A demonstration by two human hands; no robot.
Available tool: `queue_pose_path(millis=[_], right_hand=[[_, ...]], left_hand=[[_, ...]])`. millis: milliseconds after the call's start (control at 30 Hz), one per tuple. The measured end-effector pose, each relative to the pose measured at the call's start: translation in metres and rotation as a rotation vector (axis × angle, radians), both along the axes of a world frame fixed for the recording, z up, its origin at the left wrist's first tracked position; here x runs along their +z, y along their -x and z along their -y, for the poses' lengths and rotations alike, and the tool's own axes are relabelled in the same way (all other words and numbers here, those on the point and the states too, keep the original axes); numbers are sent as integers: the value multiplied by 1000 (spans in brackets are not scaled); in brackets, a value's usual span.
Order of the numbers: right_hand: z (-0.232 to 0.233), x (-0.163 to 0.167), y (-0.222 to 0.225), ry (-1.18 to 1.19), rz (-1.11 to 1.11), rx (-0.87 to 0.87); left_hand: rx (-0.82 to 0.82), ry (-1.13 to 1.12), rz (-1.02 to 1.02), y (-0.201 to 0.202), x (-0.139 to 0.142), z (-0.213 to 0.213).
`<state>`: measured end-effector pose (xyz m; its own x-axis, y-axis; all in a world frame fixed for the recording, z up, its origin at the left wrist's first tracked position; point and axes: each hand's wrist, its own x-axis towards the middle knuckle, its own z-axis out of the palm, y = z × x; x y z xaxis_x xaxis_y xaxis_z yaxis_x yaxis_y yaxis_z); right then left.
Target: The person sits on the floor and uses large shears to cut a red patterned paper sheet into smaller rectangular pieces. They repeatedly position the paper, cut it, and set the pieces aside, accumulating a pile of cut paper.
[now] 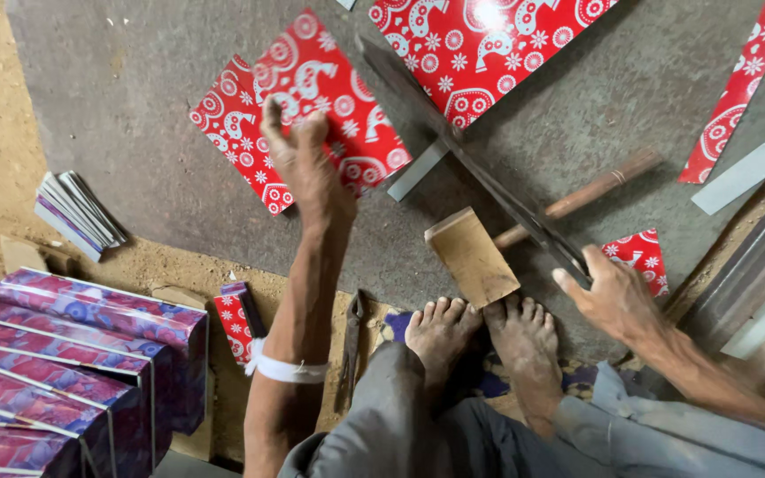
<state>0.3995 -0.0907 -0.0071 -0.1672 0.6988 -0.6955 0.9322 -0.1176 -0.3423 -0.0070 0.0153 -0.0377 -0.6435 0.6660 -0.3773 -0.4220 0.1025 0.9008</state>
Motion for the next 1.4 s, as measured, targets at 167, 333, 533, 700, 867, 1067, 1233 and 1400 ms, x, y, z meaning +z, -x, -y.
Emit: queue_pose_path(millis=[167,333,533,700,867,1067,1233,1400], right_hand=[[-1,19,-11,-65,138,168],[-39,28,-7,-276,-193,148],[-143,-6,24,-33,-778,-459],[-189,-33,75,275,-964,-825],[-201,-40,97,264,-1007,-895],[-220,-41,101,299,-1088,-911],[-218,-22,105,281,-1155,-899],[-166,-7,103,328,-1198,-887]], left_hand=[[-112,-13,-273,98,27,49],[-227,187,-370,151,16,78],[-158,424,-580,165,-5,77],[-519,809,-1291,137,-2,65],[-526,859,-1265,123,2,63],[-477,884,-1140,158,4,58],[-389,755,-1317,167,6,60],[-138,234,-394,161,30,77]])
